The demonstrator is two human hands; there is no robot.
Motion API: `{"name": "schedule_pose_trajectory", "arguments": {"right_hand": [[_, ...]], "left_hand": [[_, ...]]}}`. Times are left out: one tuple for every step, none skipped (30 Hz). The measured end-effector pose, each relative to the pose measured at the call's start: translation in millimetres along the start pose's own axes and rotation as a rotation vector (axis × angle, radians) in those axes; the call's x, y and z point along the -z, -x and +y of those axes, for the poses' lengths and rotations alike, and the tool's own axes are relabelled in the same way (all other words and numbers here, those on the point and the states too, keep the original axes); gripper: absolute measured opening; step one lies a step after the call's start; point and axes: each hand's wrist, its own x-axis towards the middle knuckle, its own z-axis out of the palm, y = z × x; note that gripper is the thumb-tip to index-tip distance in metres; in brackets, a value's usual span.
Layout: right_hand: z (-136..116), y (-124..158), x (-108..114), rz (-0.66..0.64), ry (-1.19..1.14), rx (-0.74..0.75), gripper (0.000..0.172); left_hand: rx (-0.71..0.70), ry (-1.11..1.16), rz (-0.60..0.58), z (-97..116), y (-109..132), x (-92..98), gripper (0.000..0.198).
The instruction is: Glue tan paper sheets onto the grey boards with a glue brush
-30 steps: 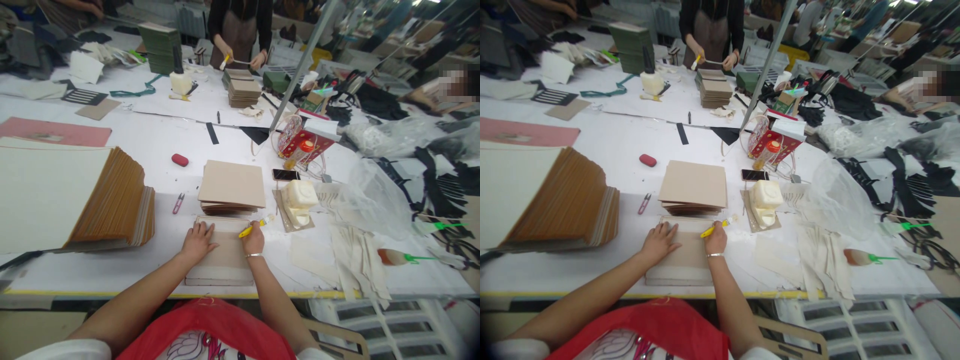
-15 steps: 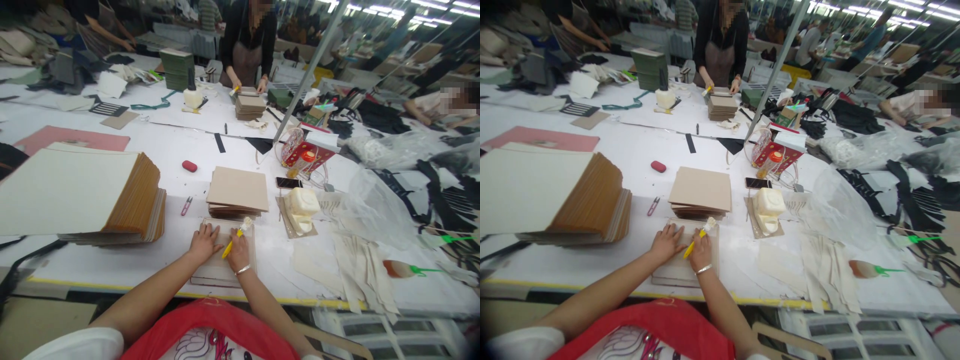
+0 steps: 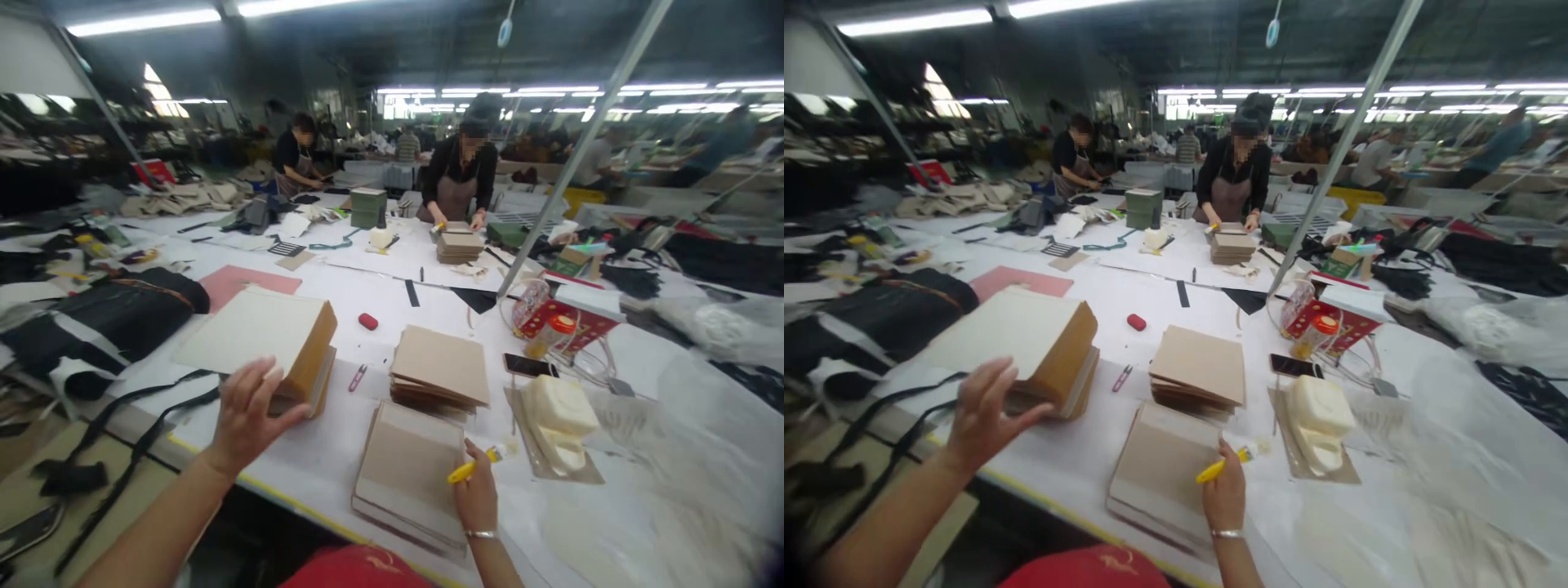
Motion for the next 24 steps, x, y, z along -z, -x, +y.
{"name": "schedule_pose_trajectory", "arguments": {"right_hand": [[-3,1,2,-0.016,-0.014,-0.015,0.035],[-6,1,3,-0.030,-0.028,-0.026,0.035],[-9,0,4,-0.039,-0.043,-0.030,0.035],[-11,-1,6,-0.042,-0.060,-0.028,0.036],[-14,-2,8,-0.041,-0.077,-0.026,0.036],[-17,-4,10,-0.039,-0.094,-0.031,0.037],[-22,-5,14,-0.036,-0.111,-0.045,0.038],[-28,-6,20,-0.037,-0.131,-0.071,0.038],[-35,-5,26,-0.045,-0.163,-0.104,0.038],[-43,-4,33,-0.060,-0.217,-0.139,0.036],[-52,-2,39,-0.082,-0.286,-0.173,0.034],[-60,1,45,-0.116,-0.394,-0.190,0.032],[-68,4,49,-0.167,-0.513,-0.199,0.029],[-74,7,52,-0.232,-0.610,-0.213,0.028],[-77,9,52,-0.276,-0.674,-0.247,0.027],[-78,13,51,-0.299,-0.690,-0.281,0.027],[-76,16,49,-0.307,-0.657,-0.304,0.027],[-71,20,45,-0.298,-0.585,-0.321,0.028],[-63,24,42,-0.284,-0.484,-0.324,0.028],[-54,28,39,-0.270,-0.372,-0.313,0.026],[-44,32,36,-0.257,-0.267,-0.289,0.023],[-33,35,33,-0.246,-0.179,-0.260,0.018],[-23,37,31,-0.234,-0.112,-0.227,0.014],[-13,39,28,-0.219,-0.064,-0.196,0.011]], "left_hand": [[0.056,-0.063,-0.061,-20,-8,7.3,0.072],[0.073,-0.097,-0.154,-38,-14,12.2,0.068],[0.079,-0.117,-0.252,-54,-19,15.8,0.059],[0.079,-0.124,-0.340,-65,-22,19.2,0.049],[0.069,-0.121,-0.404,-73,-24,22.9,0.040],[0.054,-0.113,-0.440,-75,-25,27.3,0.033],[0.032,-0.099,-0.448,-71,-25,32.4,0.030],[-0.004,-0.080,-0.435,-62,-24,37.7,0.029],[-0.055,-0.057,-0.410,-48,-22,42.5,0.030],[-0.114,-0.033,-0.380,-30,-19,46.2,0.031],[-0.177,-0.008,-0.350,-10,-15,47.8,0.032],[-0.240,0.019,-0.331,13,-9,46.7,0.034],[-0.304,0.052,-0.334,37,-2,42.2,0.036],[-0.368,0.093,-0.357,61,6,34.1,0.037],[-0.429,0.140,-0.404,85,17,22.7,0.036],[-0.490,0.192,-0.465,109,28,8.4,0.035],[-0.543,0.244,-0.521,131,41,-8.0,0.032],[-0.597,0.297,-0.582,152,53,-25.4,0.030],[-0.635,0.342,-0.634,171,65,-42.9,0.028],[-0.667,0.379,-0.680,187,76,-59.4,0.028],[-0.681,0.405,-0.721,199,85,-74.1,0.027],[-0.686,0.422,-0.751,208,92,-86.5,0.027],[-0.681,0.432,-0.771,213,98,-96.3,0.026],[-0.667,0.436,-0.782,215,101,-103.6,0.026]]}}
